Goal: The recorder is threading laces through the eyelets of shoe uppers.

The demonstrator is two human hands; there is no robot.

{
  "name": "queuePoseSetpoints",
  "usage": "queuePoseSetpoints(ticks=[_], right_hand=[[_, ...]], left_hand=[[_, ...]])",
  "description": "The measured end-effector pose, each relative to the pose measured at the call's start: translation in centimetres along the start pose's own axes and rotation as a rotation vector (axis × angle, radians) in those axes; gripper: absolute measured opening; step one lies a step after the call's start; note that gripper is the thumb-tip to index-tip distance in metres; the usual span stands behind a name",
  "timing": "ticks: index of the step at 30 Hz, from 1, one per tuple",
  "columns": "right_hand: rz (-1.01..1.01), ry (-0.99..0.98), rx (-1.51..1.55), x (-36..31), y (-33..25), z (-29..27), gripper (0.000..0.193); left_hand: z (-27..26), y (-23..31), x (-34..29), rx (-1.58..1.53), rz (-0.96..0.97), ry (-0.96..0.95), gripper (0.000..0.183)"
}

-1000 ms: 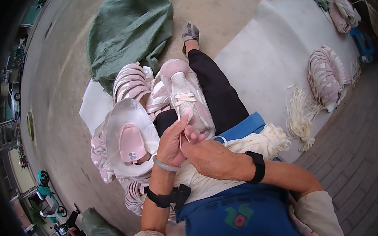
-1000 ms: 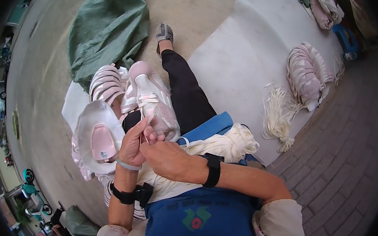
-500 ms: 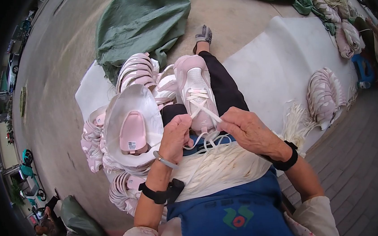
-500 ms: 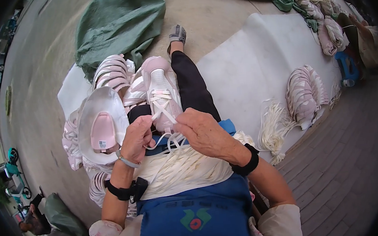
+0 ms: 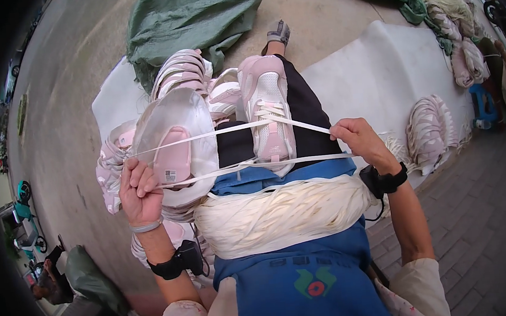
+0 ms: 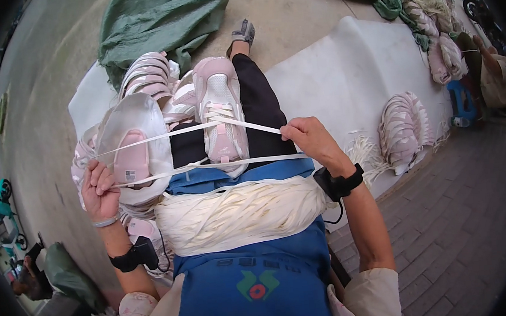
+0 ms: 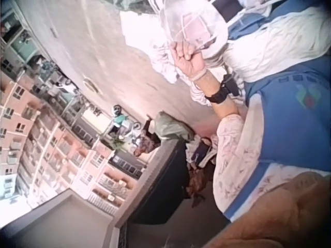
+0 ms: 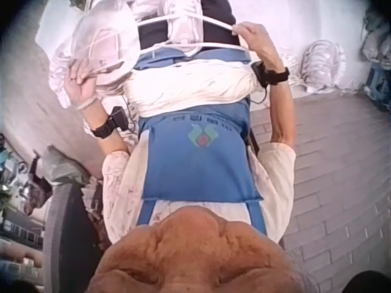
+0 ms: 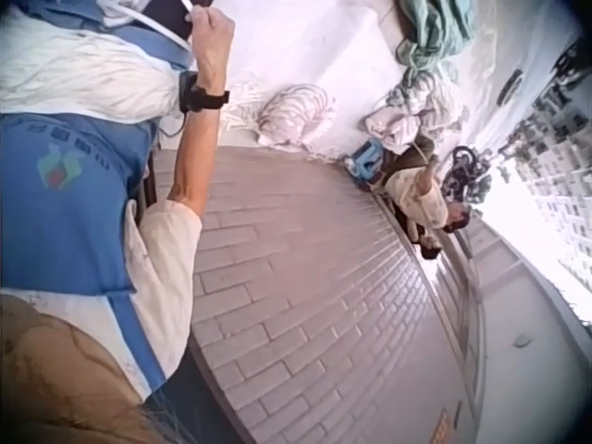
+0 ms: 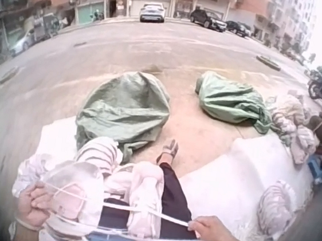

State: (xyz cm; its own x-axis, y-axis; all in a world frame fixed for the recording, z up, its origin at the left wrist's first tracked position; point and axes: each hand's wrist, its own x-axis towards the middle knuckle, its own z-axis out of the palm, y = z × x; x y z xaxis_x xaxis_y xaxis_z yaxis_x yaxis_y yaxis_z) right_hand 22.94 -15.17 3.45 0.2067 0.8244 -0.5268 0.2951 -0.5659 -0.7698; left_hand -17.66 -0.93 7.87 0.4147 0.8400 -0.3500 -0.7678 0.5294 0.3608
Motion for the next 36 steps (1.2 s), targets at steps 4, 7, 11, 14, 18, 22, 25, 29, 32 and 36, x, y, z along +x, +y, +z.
queuePoseSetpoints(ticks=[4, 7, 11, 14, 18, 22, 25, 29, 32, 36], right_hand=[[0.068, -0.014, 0.025, -0.3, -0.5, -1.6, 0.027], [0.078, 0.003, 0.003, 0.1, 1.2, -1.6, 0.026], [0.110, -0.019, -0.051, 1.2, 3.0, -1.0, 0.029], [-0.070, 0.034, -0.269, 2.4, 4.1, -0.8, 0.032], [-0.316, 0.281, -0.358, 2.6, 0.9, 2.0, 0.036], [-0.466, 0.413, -0.494, 3.0, -0.9, 2.7, 0.026], [-0.565, 0.373, -0.636, 3.6, -1.6, 4.6, 0.015], [-0.682, 0.298, -0.766, 3.9, -1.7, 4.9, 0.009], [-0.712, 0.379, -0.662, 4.3, -1.5, 5.2, 0.006], [-0.397, 0.320, -0.087, 3.3, -2.3, 4.2, 0.005]], left_hand=[[-2.0, 6.7, -1.3, -0.054, 0.119, -0.152, 0.013], [-2.8, 10.5, -2.6, 0.223, 0.340, -0.091, 0.014], [-5.9, 16.8, -4.3, 0.217, 0.397, -0.043, 0.019], [-6.2, 17.5, -3.8, 0.181, 0.530, 0.019, 0.023], [-4.7, 18.2, -4.7, 0.167, 0.641, -0.003, 0.026], [1.1, 10.4, -1.8, 0.521, 0.416, -0.143, 0.026], [4.2, 1.1, -0.2, 0.900, 0.279, 0.030, 0.027], [4.9, -8.0, 3.4, 1.279, 0.005, -0.111, 0.028], [2.6, -11.3, 5.7, 1.470, -0.009, -0.165, 0.034], [2.0, -12.3, 8.3, 1.742, -0.168, -0.195, 0.038]])
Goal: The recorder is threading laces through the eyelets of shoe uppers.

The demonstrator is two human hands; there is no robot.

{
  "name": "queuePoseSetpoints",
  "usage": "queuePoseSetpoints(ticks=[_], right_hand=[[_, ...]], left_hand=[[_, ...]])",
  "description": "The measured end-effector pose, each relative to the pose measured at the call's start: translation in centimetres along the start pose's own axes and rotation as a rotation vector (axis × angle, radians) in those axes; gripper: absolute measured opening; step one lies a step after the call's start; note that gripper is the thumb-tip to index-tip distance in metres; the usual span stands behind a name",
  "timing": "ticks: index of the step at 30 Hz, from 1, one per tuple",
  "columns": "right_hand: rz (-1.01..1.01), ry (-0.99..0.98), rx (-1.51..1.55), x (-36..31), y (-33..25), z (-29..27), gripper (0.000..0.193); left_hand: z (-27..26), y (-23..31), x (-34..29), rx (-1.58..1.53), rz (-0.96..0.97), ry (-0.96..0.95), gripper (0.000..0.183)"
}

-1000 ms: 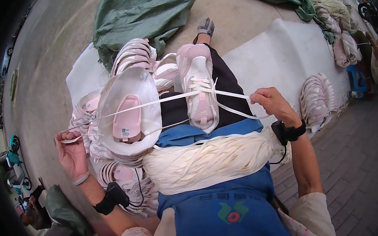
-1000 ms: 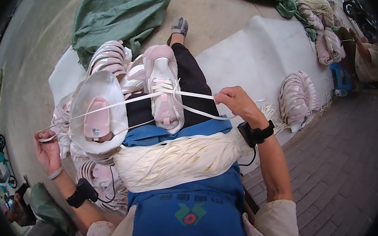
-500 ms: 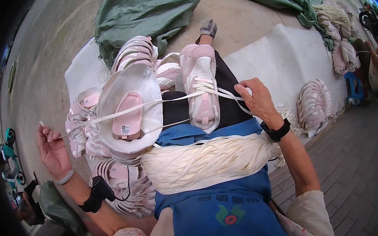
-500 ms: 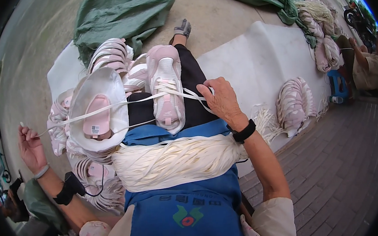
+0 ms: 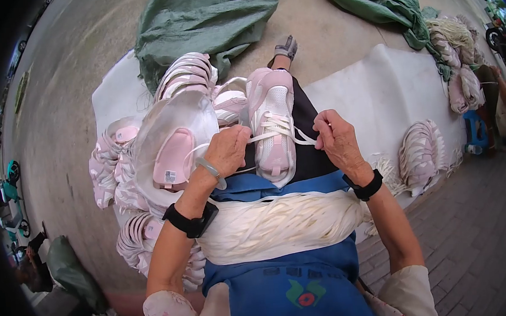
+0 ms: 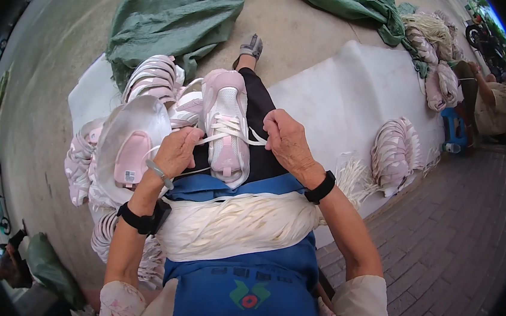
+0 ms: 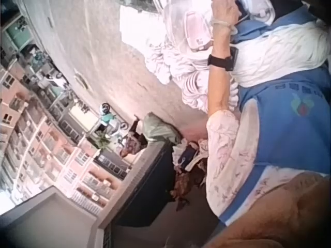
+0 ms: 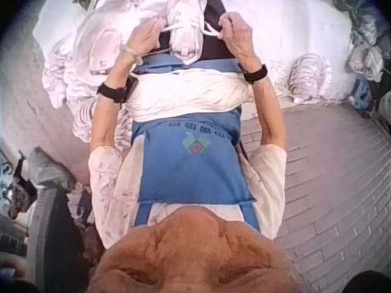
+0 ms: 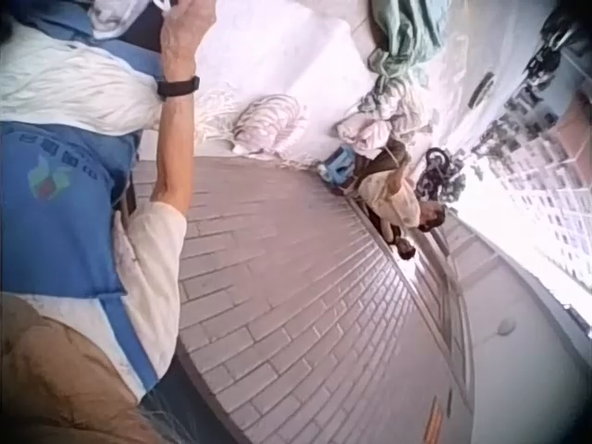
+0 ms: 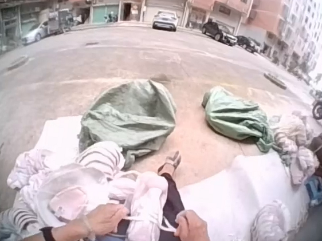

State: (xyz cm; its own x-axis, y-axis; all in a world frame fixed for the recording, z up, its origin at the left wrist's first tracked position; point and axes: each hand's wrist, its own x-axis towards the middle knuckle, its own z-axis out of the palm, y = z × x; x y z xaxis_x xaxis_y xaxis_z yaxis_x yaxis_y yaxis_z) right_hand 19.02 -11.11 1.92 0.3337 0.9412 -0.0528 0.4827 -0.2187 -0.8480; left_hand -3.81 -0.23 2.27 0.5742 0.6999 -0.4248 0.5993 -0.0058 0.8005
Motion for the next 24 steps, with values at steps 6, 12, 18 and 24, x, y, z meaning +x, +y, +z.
queuePoseSetpoints(ticks=[6, 12, 18, 24], right_hand=[[-0.115, -0.098, -0.524, -1.2, -0.9, 0.6, 0.011], [-0.178, -0.134, -0.570, -0.8, 0.4, 1.1, 0.012], [-0.134, -0.012, -0.208, -0.2, -1.0, -0.5, 0.006], [-0.244, -0.328, -0.042, -1.6, -0.9, 0.5, 0.007]], left_hand=[[0.2, -0.4, 0.7, 0.141, 0.053, 0.053, 0.033], [0.7, -0.1, 1.4, 0.214, 0.166, 0.221, 0.021], [1.6, -0.5, 1.4, 0.273, 0.204, 0.236, 0.018], [1.8, -0.8, 1.4, 0.309, 0.239, 0.292, 0.016]])
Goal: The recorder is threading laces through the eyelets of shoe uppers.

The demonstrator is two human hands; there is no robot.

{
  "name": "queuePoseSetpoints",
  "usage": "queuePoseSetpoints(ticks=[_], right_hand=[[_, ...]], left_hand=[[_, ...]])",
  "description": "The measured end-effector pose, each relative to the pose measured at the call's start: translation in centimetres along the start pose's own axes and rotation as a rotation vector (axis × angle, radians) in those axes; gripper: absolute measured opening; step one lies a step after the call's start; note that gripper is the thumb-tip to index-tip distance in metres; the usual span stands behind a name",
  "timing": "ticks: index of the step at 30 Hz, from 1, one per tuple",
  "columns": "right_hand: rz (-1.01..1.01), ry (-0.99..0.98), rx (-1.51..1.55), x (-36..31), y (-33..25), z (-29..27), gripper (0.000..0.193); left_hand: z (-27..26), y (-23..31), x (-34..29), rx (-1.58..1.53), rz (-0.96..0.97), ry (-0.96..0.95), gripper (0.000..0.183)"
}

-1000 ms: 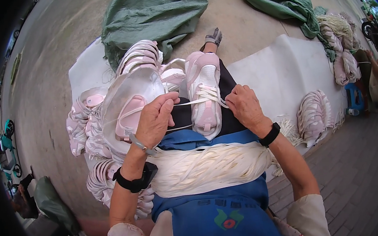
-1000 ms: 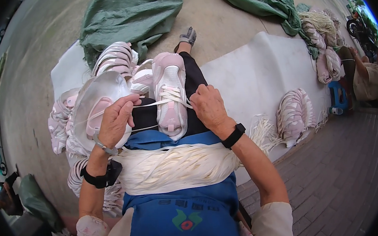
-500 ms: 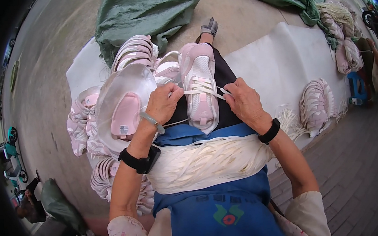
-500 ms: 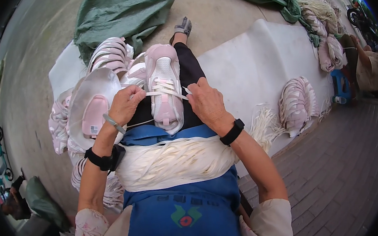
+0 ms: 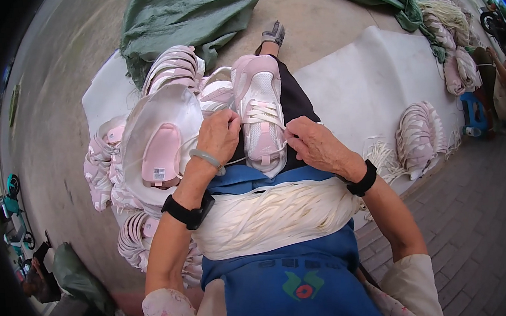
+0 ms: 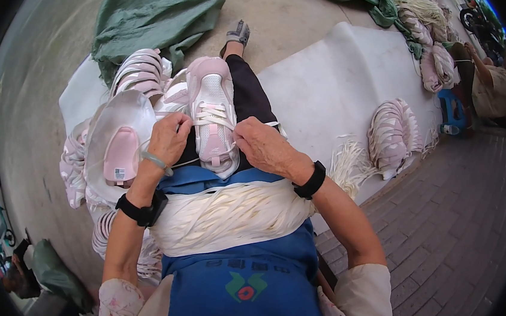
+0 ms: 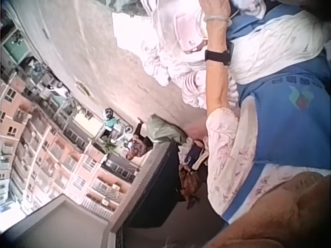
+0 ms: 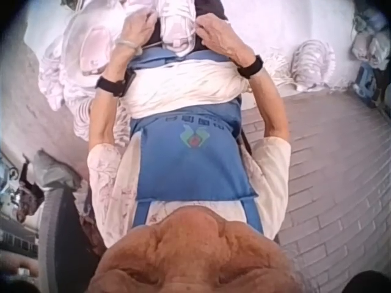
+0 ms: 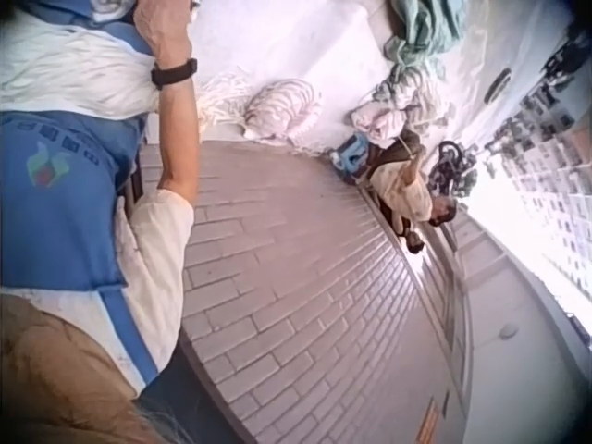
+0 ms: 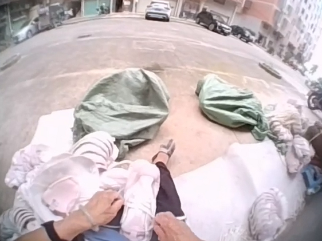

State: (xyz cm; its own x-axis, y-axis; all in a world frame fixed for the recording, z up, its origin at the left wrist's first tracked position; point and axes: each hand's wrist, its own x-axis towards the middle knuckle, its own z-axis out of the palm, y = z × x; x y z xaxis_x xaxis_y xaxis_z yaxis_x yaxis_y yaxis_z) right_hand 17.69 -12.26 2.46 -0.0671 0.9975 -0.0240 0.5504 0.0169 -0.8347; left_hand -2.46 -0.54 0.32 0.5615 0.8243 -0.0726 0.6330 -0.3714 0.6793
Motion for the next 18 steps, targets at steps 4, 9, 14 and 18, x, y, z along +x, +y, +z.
queuePoseSetpoints(ticks=[4, 9, 14, 18], right_hand=[[0.024, -0.068, -0.144, 0.0, 0.1, -1.0, 0.006], [-0.002, 0.086, -0.307, 0.3, 0.8, -2.1, 0.006], [0.064, 0.178, -0.144, -1.0, 0.3, -2.4, 0.006], [0.093, 0.058, -0.260, -2.6, 0.2, -1.4, 0.012]], left_hand=[[0.1, 0.7, -0.1, 0.039, 0.007, 0.007, 0.015], [0.3, 0.0, -0.5, 0.083, 0.080, 0.054, 0.016], [-2.0, 1.5, -1.3, -0.173, 0.043, 0.299, 0.022], [-3.6, 0.7, -3.9, -0.646, -0.310, 0.077, 0.025]])
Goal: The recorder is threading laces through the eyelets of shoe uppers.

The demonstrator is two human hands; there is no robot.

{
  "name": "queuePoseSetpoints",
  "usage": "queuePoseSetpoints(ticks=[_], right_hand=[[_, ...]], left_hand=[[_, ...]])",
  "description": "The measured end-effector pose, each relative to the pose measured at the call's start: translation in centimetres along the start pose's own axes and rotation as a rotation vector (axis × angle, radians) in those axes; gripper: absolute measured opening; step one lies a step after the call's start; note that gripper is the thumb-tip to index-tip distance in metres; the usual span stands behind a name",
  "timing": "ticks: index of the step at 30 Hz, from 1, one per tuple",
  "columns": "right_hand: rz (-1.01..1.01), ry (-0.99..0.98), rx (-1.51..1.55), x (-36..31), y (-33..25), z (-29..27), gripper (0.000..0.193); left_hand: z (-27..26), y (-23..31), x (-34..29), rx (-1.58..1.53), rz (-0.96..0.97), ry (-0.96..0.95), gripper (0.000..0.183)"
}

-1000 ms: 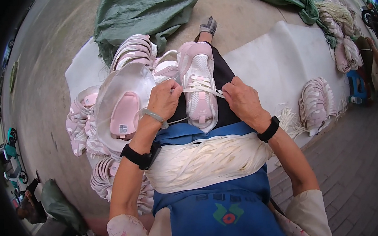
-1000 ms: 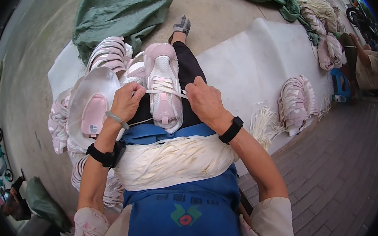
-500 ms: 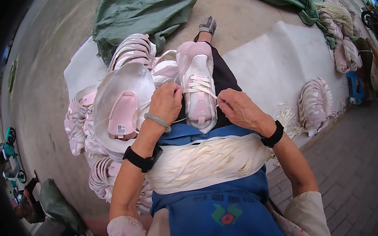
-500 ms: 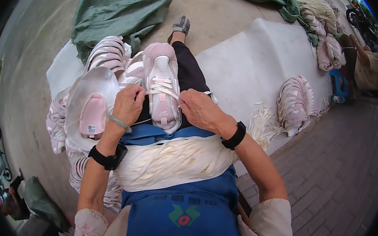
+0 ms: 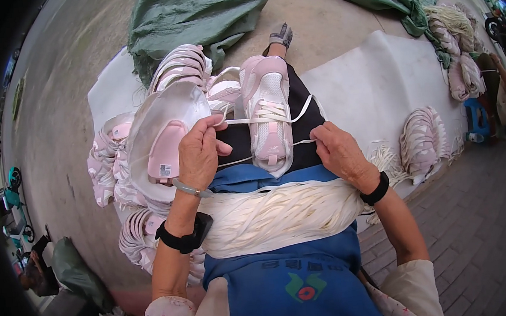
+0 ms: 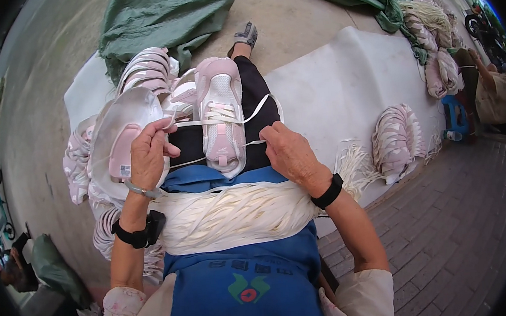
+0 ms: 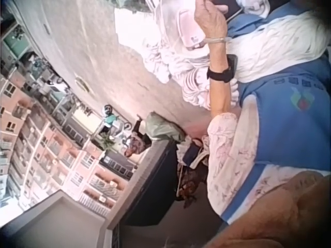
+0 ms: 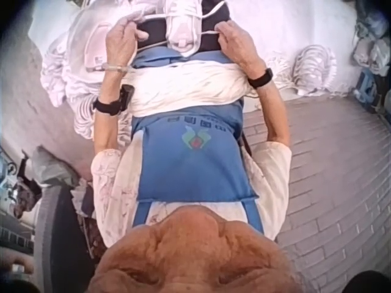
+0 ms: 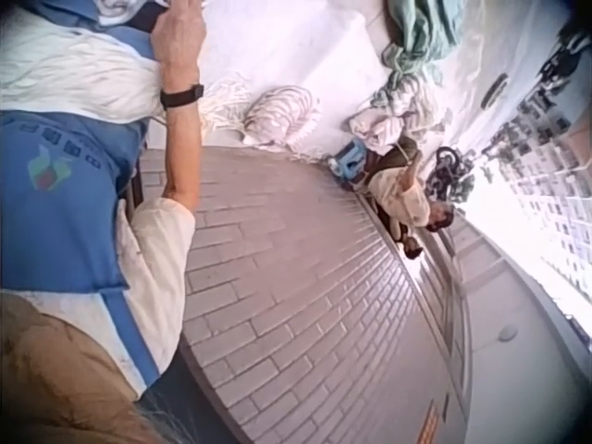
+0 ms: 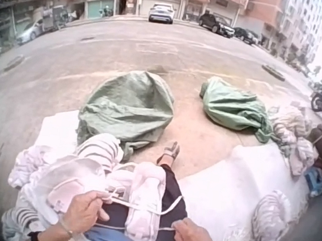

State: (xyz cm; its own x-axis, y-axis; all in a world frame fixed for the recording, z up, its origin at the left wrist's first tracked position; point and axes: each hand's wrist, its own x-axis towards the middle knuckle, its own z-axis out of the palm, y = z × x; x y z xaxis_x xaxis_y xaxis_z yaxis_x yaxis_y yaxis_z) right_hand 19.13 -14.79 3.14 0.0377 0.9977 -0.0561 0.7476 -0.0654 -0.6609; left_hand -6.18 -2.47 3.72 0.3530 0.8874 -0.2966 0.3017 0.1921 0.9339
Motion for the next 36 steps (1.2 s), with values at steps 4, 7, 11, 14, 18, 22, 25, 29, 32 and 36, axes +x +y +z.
queuePoseSetpoints(ticks=[4, 7, 11, 14, 18, 22, 25, 29, 32, 36], right_hand=[[-0.018, -0.028, -0.196, 0.1, -2.0, 0.3, 0.013], [-0.066, -0.108, -0.270, 0.7, -2.1, 2.0, 0.006], [-0.093, -0.134, -0.344, 1.1, -0.9, 2.8, 0.008], [-0.087, -0.039, -0.202, 1.3, -0.3, 2.2, 0.006], [-0.033, 0.105, 0.162, 2.2, -0.6, 2.1, 0.009], [-0.034, 0.146, 0.180, 2.9, -0.6, 2.5, 0.009], [0.138, 0.117, 0.330, 3.1, -1.6, 2.4, 0.007], [0.039, 0.144, 0.272, 3.5, -0.9, 2.7, 0.007], [0.020, 0.106, 0.240, 3.5, -0.5, 2.6, 0.008], [-0.041, 0.102, 0.212, 3.7, -0.8, 2.5, 0.007]], left_hand=[[0.5, -0.4, -1.1, -0.027, -0.191, -0.185, 0.021], [0.6, -2.9, -0.3, 0.209, 0.043, -0.153, 0.018], [0.8, -2.1, 0.3, 0.316, -0.006, -0.197, 0.017], [1.5, -0.5, 0.5, -0.084, -0.283, -0.201, 0.018], [1.5, -0.5, 1.0, -0.232, -0.312, -0.219, 0.016], [1.6, -0.6, 1.4, -0.154, -0.286, -0.262, 0.012], [1.8, -1.0, 1.7, -0.164, -0.259, -0.217, 0.011], [2.1, -1.6, 2.2, -0.151, -0.233, -0.185, 0.011], [2.0, -1.1, 2.0, -0.043, -0.196, -0.230, 0.012], [1.9, -1.5, 2.0, 0.023, -0.196, -0.254, 0.011]])
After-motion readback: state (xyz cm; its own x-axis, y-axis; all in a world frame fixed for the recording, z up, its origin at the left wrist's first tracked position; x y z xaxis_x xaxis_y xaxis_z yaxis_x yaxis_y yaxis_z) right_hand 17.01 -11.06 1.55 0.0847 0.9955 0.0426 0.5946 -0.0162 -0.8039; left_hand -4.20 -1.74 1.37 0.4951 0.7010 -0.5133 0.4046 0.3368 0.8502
